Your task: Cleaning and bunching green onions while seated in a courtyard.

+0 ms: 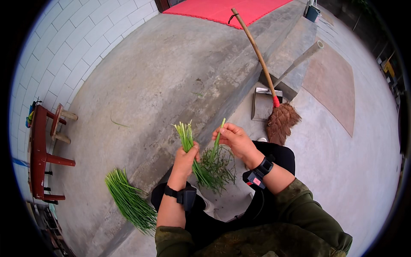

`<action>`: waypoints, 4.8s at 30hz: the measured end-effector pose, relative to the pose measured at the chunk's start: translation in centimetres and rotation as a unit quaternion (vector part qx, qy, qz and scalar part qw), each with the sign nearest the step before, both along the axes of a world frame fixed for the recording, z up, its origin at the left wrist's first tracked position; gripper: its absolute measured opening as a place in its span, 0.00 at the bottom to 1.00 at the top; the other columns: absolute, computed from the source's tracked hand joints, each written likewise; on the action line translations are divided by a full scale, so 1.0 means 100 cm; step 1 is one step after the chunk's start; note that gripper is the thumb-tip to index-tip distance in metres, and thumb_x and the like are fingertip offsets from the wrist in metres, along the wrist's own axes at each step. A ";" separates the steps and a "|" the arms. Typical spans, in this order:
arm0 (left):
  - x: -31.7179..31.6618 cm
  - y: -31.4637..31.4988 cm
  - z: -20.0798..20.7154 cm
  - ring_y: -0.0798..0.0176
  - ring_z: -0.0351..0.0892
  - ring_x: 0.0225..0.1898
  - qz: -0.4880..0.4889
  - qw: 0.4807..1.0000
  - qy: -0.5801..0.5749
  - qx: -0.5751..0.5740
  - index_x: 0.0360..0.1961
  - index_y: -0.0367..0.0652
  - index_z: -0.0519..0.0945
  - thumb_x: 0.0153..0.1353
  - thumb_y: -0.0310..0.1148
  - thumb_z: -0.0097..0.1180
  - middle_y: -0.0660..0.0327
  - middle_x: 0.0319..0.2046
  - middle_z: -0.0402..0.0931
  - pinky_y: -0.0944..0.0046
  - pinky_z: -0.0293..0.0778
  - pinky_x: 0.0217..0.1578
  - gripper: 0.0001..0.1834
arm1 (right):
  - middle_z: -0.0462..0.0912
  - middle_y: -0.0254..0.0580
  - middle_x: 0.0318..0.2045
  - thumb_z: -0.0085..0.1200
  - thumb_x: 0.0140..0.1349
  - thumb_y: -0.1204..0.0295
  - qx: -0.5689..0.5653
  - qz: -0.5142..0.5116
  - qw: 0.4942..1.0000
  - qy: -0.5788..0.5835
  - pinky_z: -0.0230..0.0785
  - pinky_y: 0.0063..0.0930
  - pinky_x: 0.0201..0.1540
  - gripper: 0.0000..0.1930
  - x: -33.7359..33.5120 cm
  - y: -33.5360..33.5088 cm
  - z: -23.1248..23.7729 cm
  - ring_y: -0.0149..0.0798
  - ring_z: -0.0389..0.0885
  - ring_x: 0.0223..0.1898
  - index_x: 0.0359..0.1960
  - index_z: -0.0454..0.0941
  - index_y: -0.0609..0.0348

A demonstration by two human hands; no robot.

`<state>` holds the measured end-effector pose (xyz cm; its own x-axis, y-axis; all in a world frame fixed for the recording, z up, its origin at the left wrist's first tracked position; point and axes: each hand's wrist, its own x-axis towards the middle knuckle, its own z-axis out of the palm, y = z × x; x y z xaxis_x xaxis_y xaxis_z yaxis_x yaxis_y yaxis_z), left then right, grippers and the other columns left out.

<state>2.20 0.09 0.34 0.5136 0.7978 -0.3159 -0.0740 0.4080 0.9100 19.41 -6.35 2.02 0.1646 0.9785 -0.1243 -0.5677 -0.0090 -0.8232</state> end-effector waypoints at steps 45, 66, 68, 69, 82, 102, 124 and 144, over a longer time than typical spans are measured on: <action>-0.004 -0.004 0.015 0.72 0.65 0.19 -0.094 0.991 0.074 0.065 0.25 0.37 0.72 0.51 0.31 0.50 0.65 0.18 0.68 0.73 0.63 0.21 0.07 | 0.67 0.36 0.22 0.35 0.54 0.77 -0.090 0.169 0.979 0.075 0.55 0.14 0.19 0.15 -0.028 -0.015 0.001 0.24 0.62 0.17 0.45 0.57 0.63; 0.006 -0.008 0.012 0.73 0.66 0.19 -0.096 0.990 0.073 0.071 0.22 0.37 0.72 0.52 0.32 0.47 0.62 0.18 0.72 0.75 0.63 0.21 0.09 | 0.67 0.35 0.22 0.33 0.55 0.77 -0.094 0.153 0.980 0.084 0.54 0.14 0.19 0.17 -0.030 -0.016 -0.002 0.24 0.61 0.17 0.48 0.55 0.62; 0.004 -0.007 0.008 0.73 0.66 0.19 -0.088 0.989 0.097 0.069 0.22 0.36 0.72 0.52 0.32 0.46 0.62 0.18 0.72 0.75 0.62 0.21 0.09 | 0.67 0.35 0.22 0.33 0.55 0.77 -0.097 0.153 0.980 0.084 0.54 0.14 0.19 0.17 -0.029 -0.016 -0.001 0.24 0.61 0.17 0.48 0.55 0.62; 0.003 -0.006 0.008 0.73 0.66 0.19 -0.087 0.989 0.098 0.069 0.22 0.36 0.72 0.52 0.32 0.46 0.62 0.18 0.72 0.75 0.62 0.21 0.09 | 0.67 0.35 0.22 0.33 0.55 0.77 -0.099 0.152 0.980 0.085 0.54 0.14 0.19 0.17 -0.029 -0.016 0.000 0.24 0.61 0.17 0.48 0.55 0.62; 0.005 -0.009 0.016 0.73 0.64 0.19 -0.111 0.988 0.080 0.071 0.23 0.37 0.71 0.50 0.30 0.47 0.64 0.17 0.70 0.74 0.61 0.21 0.07 | 0.68 0.34 0.19 0.35 0.56 0.75 -0.039 0.126 0.989 -0.064 0.52 0.14 0.17 0.18 -0.035 -0.014 -0.015 0.23 0.60 0.15 0.49 0.54 0.63; 0.002 -0.009 0.015 0.73 0.65 0.18 -0.074 0.992 0.086 0.052 0.23 0.37 0.72 0.50 0.30 0.50 0.64 0.17 0.69 0.74 0.61 0.20 0.06 | 0.67 0.32 0.20 0.36 0.55 0.76 -0.013 0.127 0.986 -0.103 0.54 0.12 0.20 0.17 -0.040 -0.015 -0.018 0.21 0.60 0.18 0.48 0.54 0.60; 0.002 -0.008 0.009 0.71 0.65 0.18 -0.065 0.997 -0.023 -0.028 0.27 0.39 0.70 0.48 0.33 0.53 0.64 0.17 0.67 0.73 0.61 0.21 0.09 | 0.67 0.33 0.20 0.36 0.57 0.74 -0.012 0.119 0.992 -0.051 0.53 0.12 0.20 0.16 -0.045 -0.014 -0.015 0.22 0.61 0.19 0.48 0.53 0.60; -0.003 -0.004 0.010 0.70 0.66 0.22 -0.159 0.987 -0.012 0.015 0.33 0.37 0.70 0.47 0.27 0.50 0.64 0.21 0.67 0.71 0.62 0.23 0.10 | 0.72 0.35 0.24 0.43 0.55 0.75 0.027 0.084 0.994 -0.061 0.64 0.18 0.26 0.06 -0.031 -0.006 0.003 0.26 0.70 0.24 0.34 0.64 0.62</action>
